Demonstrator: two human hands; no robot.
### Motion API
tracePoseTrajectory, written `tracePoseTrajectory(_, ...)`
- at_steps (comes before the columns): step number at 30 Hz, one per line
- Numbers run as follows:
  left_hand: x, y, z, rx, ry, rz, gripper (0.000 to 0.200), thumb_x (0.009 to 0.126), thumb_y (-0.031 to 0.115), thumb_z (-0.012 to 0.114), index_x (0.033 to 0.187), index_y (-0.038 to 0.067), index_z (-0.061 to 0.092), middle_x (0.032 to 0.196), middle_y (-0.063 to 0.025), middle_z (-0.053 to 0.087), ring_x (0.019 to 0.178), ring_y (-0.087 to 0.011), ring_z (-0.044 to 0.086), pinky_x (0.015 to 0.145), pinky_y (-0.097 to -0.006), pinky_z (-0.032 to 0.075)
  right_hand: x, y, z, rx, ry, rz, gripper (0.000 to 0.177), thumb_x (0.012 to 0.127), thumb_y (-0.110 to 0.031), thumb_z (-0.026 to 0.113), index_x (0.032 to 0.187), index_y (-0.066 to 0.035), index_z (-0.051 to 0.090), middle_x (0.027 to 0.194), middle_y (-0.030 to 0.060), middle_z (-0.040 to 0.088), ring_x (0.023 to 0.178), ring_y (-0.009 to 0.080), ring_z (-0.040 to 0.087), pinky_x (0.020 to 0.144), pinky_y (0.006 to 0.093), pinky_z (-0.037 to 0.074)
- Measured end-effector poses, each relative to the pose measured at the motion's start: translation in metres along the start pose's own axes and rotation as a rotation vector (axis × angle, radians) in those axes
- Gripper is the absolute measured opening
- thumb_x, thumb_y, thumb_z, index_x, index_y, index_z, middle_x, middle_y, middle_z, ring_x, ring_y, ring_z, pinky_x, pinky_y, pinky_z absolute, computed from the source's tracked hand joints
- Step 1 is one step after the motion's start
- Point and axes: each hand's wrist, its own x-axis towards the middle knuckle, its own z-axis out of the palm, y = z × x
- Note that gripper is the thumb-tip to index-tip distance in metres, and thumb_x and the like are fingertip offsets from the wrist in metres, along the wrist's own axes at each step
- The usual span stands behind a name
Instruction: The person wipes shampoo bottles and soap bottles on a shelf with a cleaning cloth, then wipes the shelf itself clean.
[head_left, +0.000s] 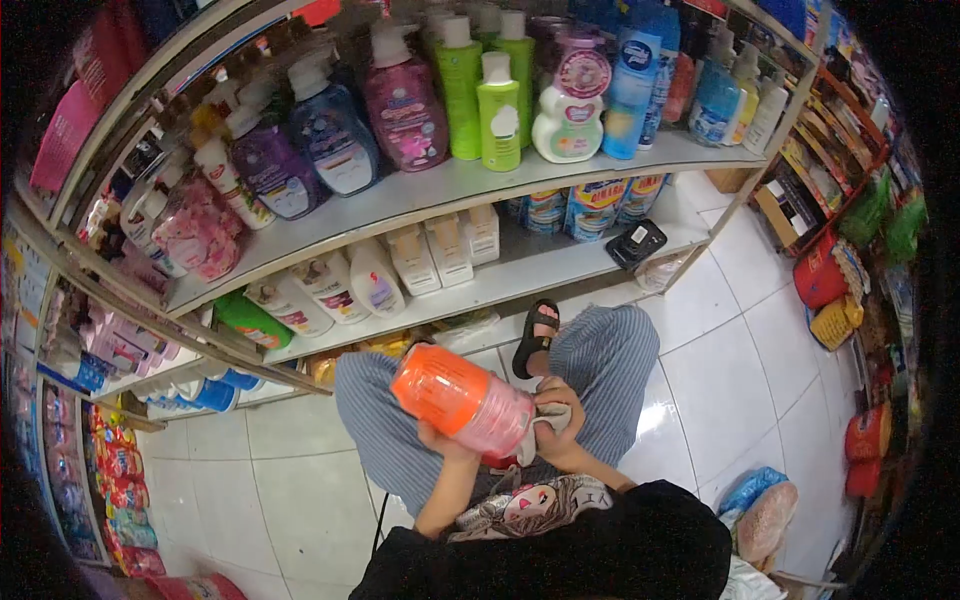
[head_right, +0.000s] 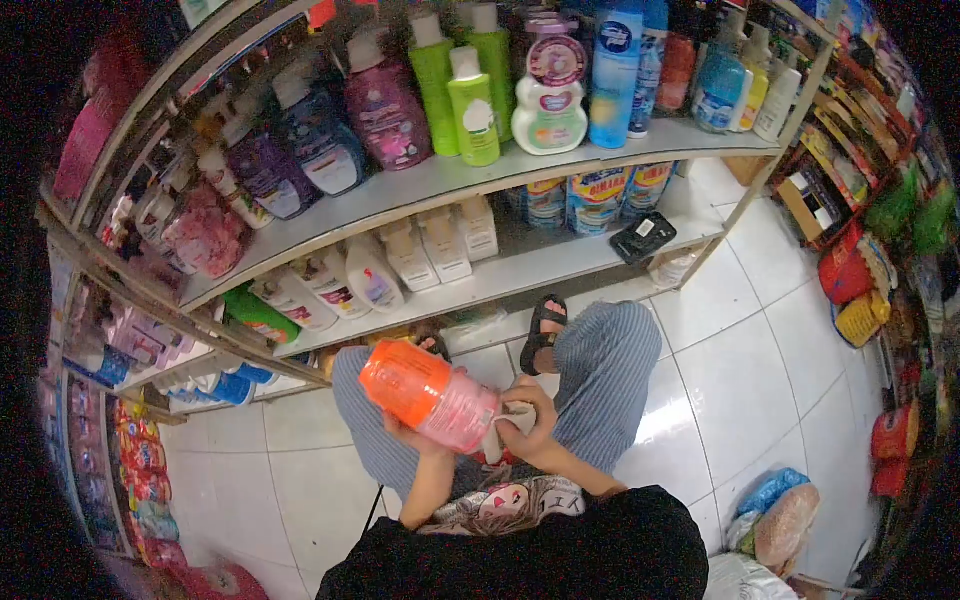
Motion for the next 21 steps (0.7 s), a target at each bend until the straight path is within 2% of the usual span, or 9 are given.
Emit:
tracePoseTrajectory(2,0.002,-0.002,-0.004,-0.069,0.006,0.06,0.073,0.067,0.055,0.04,0.12,0.007,0.026,0.116,-0.0146,0.036,0.096,-0.0278,0.045,0.075,-0.0446,0.041,0.009,-0.01,-0.003,0.026,-0.081,0.105,0.025,0.058,-0.004,0.057,0.081,0.0,0.047,0.067,0.0092,0.046,0.059,0.0189,0.043,0.057,0.0265,0.035)
tracePoseTrajectory(7,0.0,0.006,-0.012,0.05,0.04,-0.265,0.07,0.067,0.044,0.048,0.121,0.006,0.025,0.117,-0.0131,0.036,0.102,-0.0249,0.042,0.083,-0.0378,0.037,0.057,-0.043,0.004,-0.242,-0.335,0.14,0.036,0.058,-0.017,0.065,0.085,-0.001,0.046,0.067,0.0105,0.048,0.059,0.0233,0.05,0.054,0.0281,0.039)
tracePoseTrajectory(10,-0.003,0.0,-0.013,0.124,0.019,-0.335,0.073,0.064,0.035,0.056,0.121,0.004,0.023,0.119,-0.0119,0.035,0.108,-0.0228,0.037,0.09,-0.0334,0.031,0.075,-0.044,0.012,-0.425,-0.28,0.03,0.043,0.057,-0.025,0.067,0.087,-0.003,0.046,0.072,0.011,0.05,0.062,0.0255,0.051,0.054,0.0303,0.04)
tracePoseTrajectory(12,-0.004,0.002,-0.014,0.315,-0.039,-0.511,0.073,0.064,0.031,0.058,0.121,0.003,0.023,0.119,-0.0117,0.034,0.108,-0.0212,0.037,0.09,-0.0329,0.031,0.093,-0.039,0.016,-0.648,-0.244,-0.196,0.041,0.058,-0.026,0.066,0.086,-0.004,0.046,0.078,0.0107,0.048,0.064,0.026,0.051,0.053,0.0325,0.04)
tracePoseTrajectory(13,-0.002,-0.004,-0.017,0.315,-0.071,-0.485,0.073,0.064,0.029,0.059,0.121,0.002,0.023,0.117,-0.0115,0.036,0.106,-0.0202,0.039,0.088,-0.032,0.033,0.101,-0.037,0.018,-0.649,-0.243,-0.19,0.041,0.058,-0.026,0.066,0.086,-0.004,0.046,0.078,0.0107,0.048,0.064,0.026,0.051,0.053,0.0325,0.04)
tracePoseTrajectory(15,-0.001,-0.005,-0.021,0.317,-0.086,-0.45,0.072,0.065,0.028,0.06,0.12,0.001,0.023,0.115,-0.0112,0.038,0.105,-0.0201,0.04,0.087,-0.0318,0.033,0.114,-0.033,0.023,-0.594,-0.409,0.089,0.042,0.057,-0.025,0.067,0.087,-0.005,0.046,0.081,0.0125,0.046,0.071,0.03,0.051,0.059,0.0327,0.042)
tracePoseTrajectory(18,0.004,-0.002,-0.038,0.31,-0.116,-0.387,0.068,0.065,0.028,0.06,0.118,0.0,0.027,0.112,-0.0107,0.042,0.102,-0.0202,0.043,0.086,-0.032,0.034,0.095,-0.038,0.031,-0.741,-0.416,0.047,0.039,0.06,-0.03,0.063,0.086,-0.006,0.047,0.081,0.0124,0.043,0.07,0.0309,0.05,0.059,0.0334,0.042)
tracePoseTrajectory(20,0.01,0.002,-0.051,0.18,-0.019,-0.286,0.066,0.065,0.032,0.059,0.116,0.0,0.031,0.112,-0.0109,0.042,0.101,-0.0214,0.044,0.085,-0.0328,0.036,0.061,-0.044,0.028,-0.728,-0.491,-0.02,0.04,0.061,-0.033,0.061,0.086,-0.006,0.047,0.084,0.012,0.044,0.07,0.0281,0.051,0.057,0.0334,0.042)
tracePoseTrajectory(21,0.011,0.01,-0.047,0.081,0.118,-0.387,0.068,0.064,0.037,0.057,0.117,0.002,0.032,0.113,-0.0108,0.042,0.1,-0.0226,0.045,0.083,-0.0341,0.038,0.041,-0.041,0.024,-0.695,-0.541,-0.065,0.042,0.061,-0.034,0.061,0.088,-0.006,0.047,0.085,0.0115,0.043,0.069,0.0266,0.05,0.055,0.0335,0.042)
